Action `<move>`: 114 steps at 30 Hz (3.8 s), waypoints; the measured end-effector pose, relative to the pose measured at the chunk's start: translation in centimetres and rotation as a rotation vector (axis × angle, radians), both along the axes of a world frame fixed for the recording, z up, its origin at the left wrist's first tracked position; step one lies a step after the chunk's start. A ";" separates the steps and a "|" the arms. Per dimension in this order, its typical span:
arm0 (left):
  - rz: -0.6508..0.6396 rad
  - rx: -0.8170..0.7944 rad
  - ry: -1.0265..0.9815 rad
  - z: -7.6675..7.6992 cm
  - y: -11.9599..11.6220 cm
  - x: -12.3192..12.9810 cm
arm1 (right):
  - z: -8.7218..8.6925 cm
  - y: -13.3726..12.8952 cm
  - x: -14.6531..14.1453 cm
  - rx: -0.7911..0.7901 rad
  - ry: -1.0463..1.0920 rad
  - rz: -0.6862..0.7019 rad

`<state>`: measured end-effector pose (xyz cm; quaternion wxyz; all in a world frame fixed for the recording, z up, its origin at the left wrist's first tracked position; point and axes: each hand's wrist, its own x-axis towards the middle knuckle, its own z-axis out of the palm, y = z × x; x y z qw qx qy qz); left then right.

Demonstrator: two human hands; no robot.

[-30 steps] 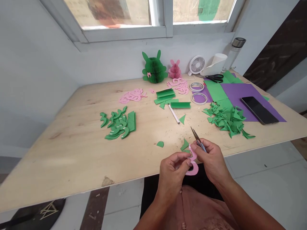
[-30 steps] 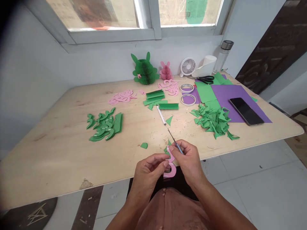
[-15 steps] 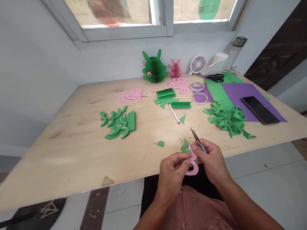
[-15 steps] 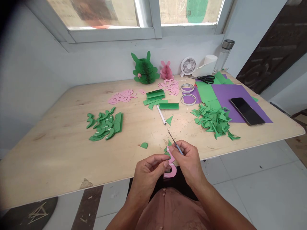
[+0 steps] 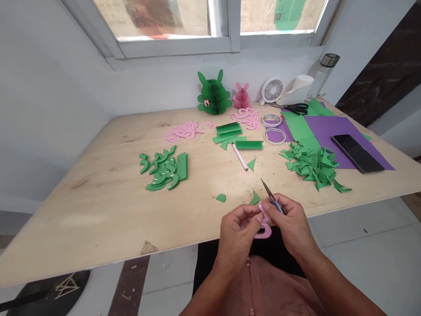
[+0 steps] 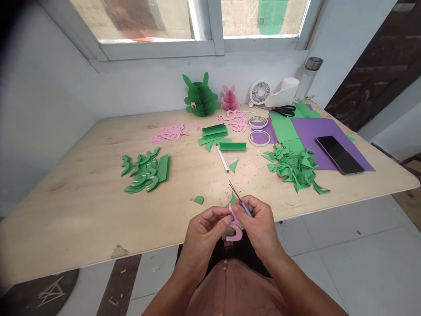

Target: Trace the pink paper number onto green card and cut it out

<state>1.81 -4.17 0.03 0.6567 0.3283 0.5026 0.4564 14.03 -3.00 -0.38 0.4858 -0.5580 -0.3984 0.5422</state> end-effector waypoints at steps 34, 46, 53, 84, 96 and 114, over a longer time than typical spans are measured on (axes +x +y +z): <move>0.080 0.000 -0.120 1.0 1.0 -1.7 | -1.3 -2.5 0.7 -0.054 -0.028 0.197; -0.076 0.066 -0.061 2.0 1.7 -2.2 | -1.6 -2.4 0.8 -0.043 0.059 0.237; -0.089 0.053 -0.071 1.8 1.9 -2.2 | -1.8 -2.3 0.9 -0.036 0.038 0.198; -0.051 0.049 -0.044 1.8 2.0 -2.0 | -0.9 -1.9 1.1 -0.029 0.023 0.090; -0.177 0.000 0.044 1.8 1.6 -1.3 | 0.9 -0.7 0.5 0.015 0.012 0.129; -0.212 -0.146 -0.073 0.4 0.7 -1.1 | -0.3 -0.2 0.4 -0.015 0.018 -0.031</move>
